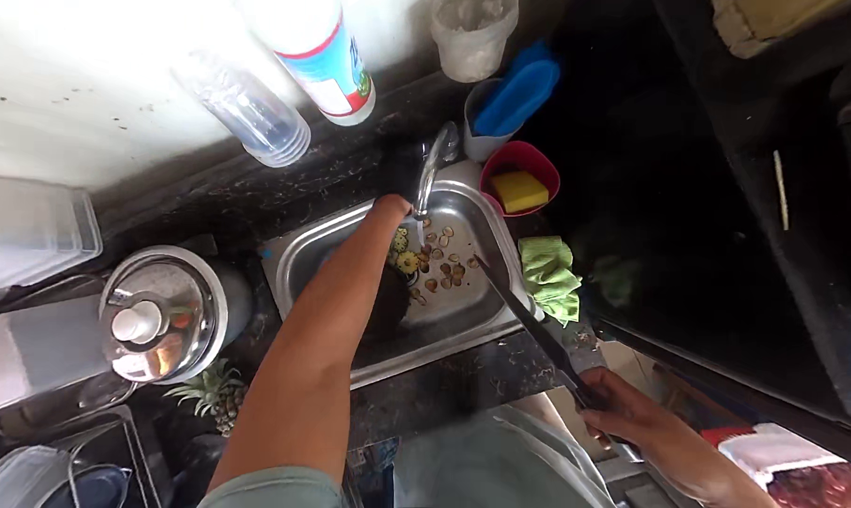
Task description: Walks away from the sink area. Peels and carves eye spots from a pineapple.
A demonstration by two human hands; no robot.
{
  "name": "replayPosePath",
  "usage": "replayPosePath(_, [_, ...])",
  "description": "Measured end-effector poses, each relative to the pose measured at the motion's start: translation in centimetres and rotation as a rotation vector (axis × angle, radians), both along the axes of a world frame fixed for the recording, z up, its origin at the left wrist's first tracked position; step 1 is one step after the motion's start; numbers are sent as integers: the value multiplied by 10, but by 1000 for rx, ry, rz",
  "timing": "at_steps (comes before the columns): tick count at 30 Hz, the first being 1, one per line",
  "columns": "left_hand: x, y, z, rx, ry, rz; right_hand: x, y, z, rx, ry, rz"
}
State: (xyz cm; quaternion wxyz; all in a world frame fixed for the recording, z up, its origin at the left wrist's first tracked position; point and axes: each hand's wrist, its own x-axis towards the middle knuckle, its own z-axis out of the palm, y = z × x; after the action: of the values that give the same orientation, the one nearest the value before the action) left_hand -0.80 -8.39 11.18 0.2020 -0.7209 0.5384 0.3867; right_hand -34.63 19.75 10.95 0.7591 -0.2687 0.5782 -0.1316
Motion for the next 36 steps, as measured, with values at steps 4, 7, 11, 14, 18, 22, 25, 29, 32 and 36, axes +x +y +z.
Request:
replayPosePath(4, [15,1,-33,-582,136,-61,7,-12,-5,-137,411,277])
replayPosePath(7, [65,22,-96,-756,293,96,18,-27,-15,-305,552,450])
replayPosePath(11, [124,168,-104,-523,27,329,53,-64,-21,-369,589,728])
replayPosePath(14, [133,230,-119,-113,-144,398,94,-95,-31,-428,574,872])
replayPosePath(18, [137,273,-162,-224,-112,525,160,-138,-75,-406,534,1024])
replayPosePath(22, [146,289,-174,-487,266,889,205,-154,-110,-478,550,969])
replayPosePath(25, [144,300,-173,-640,545,1091,214,-149,-123,-472,467,922])
replayPosePath(29, [144,281,-162,-579,318,949,224,-148,-120,-478,536,1063])
replayPosePath(32, [136,253,-141,-369,118,846,232,-146,-129,-571,508,1047])
replayPosePath(36, [124,248,-190,-370,-73,674,249,-135,-154,-640,401,990])
